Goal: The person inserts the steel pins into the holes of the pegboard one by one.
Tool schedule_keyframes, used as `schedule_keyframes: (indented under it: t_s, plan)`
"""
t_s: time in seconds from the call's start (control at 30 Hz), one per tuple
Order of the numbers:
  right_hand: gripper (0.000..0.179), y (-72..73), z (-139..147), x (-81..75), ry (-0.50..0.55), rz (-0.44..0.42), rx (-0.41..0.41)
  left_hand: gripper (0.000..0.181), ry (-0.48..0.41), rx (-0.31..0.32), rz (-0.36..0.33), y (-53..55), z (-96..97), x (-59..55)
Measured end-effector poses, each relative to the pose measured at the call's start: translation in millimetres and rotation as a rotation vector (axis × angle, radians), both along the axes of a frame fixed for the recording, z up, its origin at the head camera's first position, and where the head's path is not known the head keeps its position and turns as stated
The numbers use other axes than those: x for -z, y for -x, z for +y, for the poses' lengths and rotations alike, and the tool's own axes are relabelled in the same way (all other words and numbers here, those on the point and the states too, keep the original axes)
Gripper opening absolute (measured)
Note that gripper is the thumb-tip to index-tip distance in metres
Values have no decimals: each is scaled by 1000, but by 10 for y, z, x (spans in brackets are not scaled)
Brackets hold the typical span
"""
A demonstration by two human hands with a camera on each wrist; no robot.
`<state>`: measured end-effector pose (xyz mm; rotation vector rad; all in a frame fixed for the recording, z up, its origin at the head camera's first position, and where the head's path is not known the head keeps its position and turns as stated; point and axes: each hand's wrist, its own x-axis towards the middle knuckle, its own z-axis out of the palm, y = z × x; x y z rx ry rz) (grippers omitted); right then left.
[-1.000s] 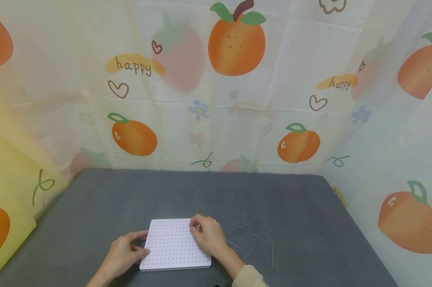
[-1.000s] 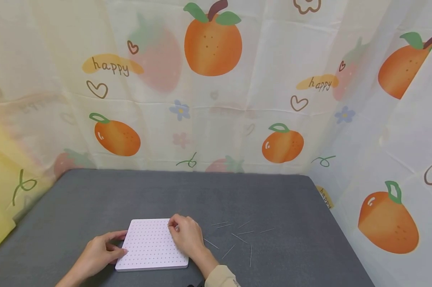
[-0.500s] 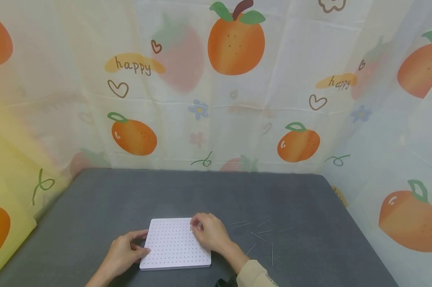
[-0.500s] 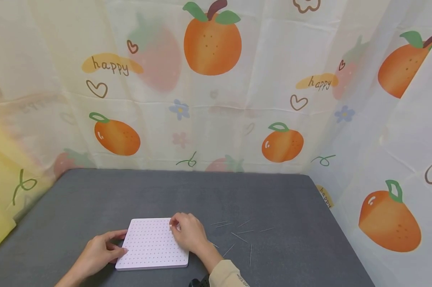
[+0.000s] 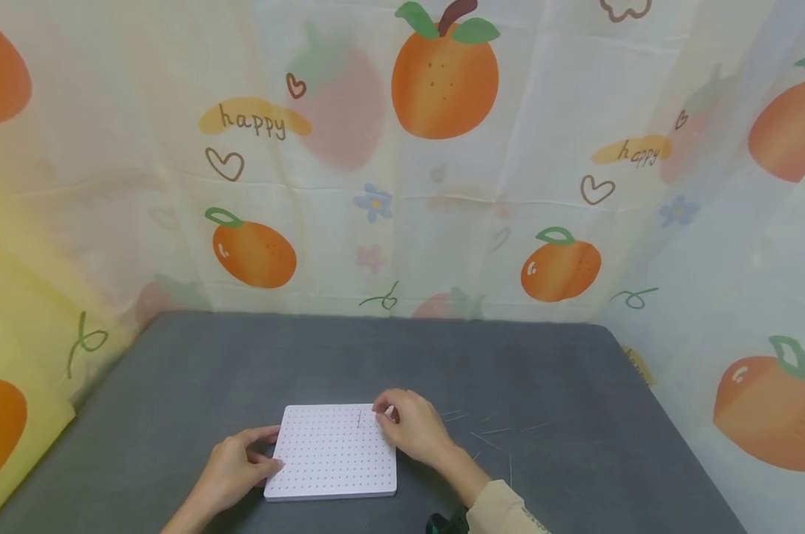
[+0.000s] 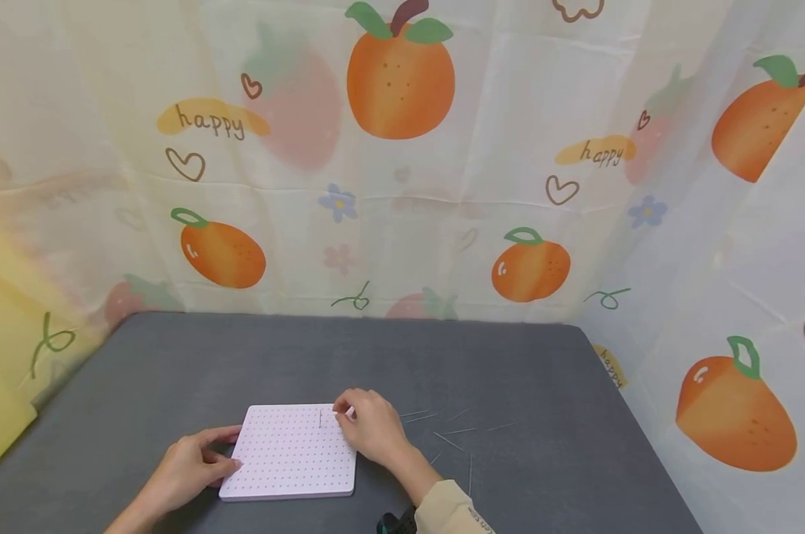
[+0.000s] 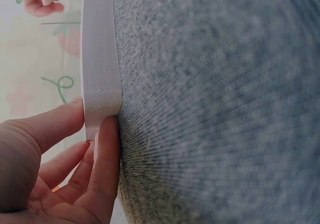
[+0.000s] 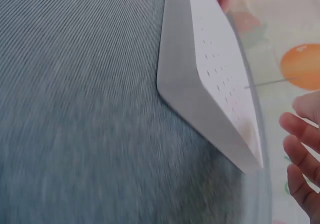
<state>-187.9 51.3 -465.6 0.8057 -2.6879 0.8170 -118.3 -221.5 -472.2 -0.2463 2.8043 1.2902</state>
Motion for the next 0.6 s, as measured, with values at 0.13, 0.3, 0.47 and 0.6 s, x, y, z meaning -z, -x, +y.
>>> schedule_keyframes:
  t_s: [0.13,0.3,0.47,0.6]
  plan:
    - [7,-1,114,-42,-26,7,-6,55,6,-2,-4,8,10,7]
    - [7,-20,249,-67,-30,40,-28,55,28,-9,-22,10,20,10]
    - [11,-46,372,-39,23,144,-52,55,21,-14,-24,5,19,3]
    - [15,-72,487,-29,59,173,-101,55,19,-19,-27,4,22,-1]
